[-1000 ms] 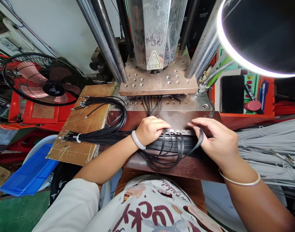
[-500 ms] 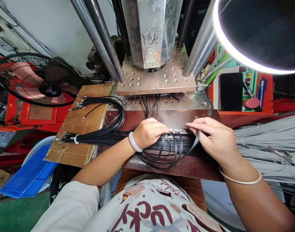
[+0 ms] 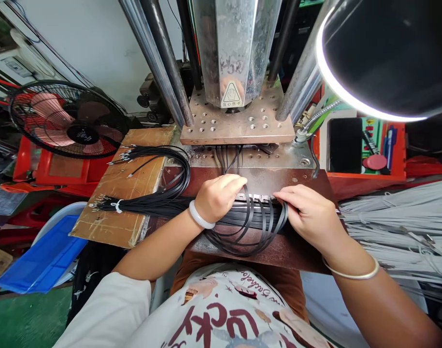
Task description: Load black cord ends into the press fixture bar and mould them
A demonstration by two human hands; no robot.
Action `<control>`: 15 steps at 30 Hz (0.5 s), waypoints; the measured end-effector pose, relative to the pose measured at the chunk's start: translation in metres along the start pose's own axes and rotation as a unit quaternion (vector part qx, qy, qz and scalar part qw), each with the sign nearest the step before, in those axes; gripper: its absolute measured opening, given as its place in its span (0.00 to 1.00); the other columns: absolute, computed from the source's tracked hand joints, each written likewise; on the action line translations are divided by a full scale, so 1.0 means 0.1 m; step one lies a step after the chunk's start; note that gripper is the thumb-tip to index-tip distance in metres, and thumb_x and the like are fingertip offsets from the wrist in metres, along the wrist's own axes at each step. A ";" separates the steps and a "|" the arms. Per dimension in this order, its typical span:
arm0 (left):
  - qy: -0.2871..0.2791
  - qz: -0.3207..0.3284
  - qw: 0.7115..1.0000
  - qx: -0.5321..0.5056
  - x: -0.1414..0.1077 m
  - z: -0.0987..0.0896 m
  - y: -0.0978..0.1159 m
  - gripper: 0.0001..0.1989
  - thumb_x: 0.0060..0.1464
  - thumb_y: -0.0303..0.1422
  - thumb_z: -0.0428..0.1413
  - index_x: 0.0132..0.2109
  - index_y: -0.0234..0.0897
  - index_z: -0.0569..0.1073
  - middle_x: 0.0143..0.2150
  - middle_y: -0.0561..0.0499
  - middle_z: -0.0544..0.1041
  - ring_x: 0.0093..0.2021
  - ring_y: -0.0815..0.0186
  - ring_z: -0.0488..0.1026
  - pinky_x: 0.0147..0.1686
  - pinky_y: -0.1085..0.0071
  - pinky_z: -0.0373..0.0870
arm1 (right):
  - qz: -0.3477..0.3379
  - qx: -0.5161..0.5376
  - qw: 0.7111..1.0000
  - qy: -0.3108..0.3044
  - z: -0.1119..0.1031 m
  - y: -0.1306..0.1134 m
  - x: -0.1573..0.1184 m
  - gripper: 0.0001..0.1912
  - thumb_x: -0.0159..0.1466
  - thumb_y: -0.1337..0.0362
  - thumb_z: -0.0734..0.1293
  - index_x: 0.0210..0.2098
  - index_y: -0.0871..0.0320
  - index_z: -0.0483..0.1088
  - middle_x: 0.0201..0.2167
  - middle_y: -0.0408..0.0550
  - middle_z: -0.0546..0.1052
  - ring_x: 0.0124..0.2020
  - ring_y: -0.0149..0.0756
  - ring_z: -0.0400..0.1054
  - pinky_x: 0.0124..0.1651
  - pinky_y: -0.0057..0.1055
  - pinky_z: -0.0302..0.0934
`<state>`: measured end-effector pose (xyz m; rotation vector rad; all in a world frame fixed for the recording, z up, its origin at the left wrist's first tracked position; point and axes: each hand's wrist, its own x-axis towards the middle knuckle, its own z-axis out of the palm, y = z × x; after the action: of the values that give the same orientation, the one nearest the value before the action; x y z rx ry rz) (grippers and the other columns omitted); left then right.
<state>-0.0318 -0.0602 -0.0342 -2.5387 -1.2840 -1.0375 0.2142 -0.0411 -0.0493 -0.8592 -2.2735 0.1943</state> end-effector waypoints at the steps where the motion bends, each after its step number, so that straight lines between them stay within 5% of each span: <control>1: 0.013 -0.010 0.999 -0.030 0.00 0.01 0.00 0.12 0.65 0.26 0.46 0.46 0.31 0.74 0.40 0.44 0.80 0.41 0.66 0.77 0.43 0.70 0.75 | -0.002 -0.002 1.000 -0.008 0.01 -0.01 0.01 0.13 0.63 0.73 0.61 0.40 0.56 0.75 0.35 0.49 0.78 0.35 0.38 0.71 0.42 0.38 0.68; 8: -0.032 -0.016 0.998 -0.059 0.03 0.03 -0.06 0.10 0.62 0.25 0.49 0.41 0.33 0.75 0.37 0.47 0.80 0.38 0.64 0.77 0.42 0.69 0.74 | -0.022 -0.065 0.996 -0.051 -0.07 0.04 -0.07 0.13 0.63 0.71 0.60 0.44 0.56 0.74 0.37 0.52 0.73 0.38 0.41 0.67 0.40 0.38 0.64; 11: -0.015 -0.062 0.989 -0.131 0.05 -0.04 -0.08 0.08 0.60 0.23 0.51 0.38 0.34 0.75 0.35 0.50 0.80 0.36 0.68 0.76 0.41 0.73 0.72 | -0.011 -0.196 0.980 -0.023 -0.23 0.25 -0.16 0.13 0.64 0.69 0.60 0.44 0.58 0.74 0.29 0.52 0.68 0.32 0.43 0.63 0.35 0.41 0.60; 15: -0.075 -0.047 0.980 -0.176 -0.01 -0.01 -0.07 0.09 0.57 0.20 0.51 0.37 0.34 0.74 0.32 0.52 0.78 0.33 0.70 0.76 0.36 0.76 0.71 | 0.043 -0.281 0.959 0.007 -0.32 0.40 -0.16 0.13 0.64 0.71 0.58 0.40 0.59 0.73 0.26 0.53 0.68 0.32 0.46 0.65 0.34 0.41 0.59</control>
<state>-0.0380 -0.0561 -0.0355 -2.8888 -1.3776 -1.2092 0.2649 -0.0231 -0.0489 -1.2380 -2.3078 -0.4423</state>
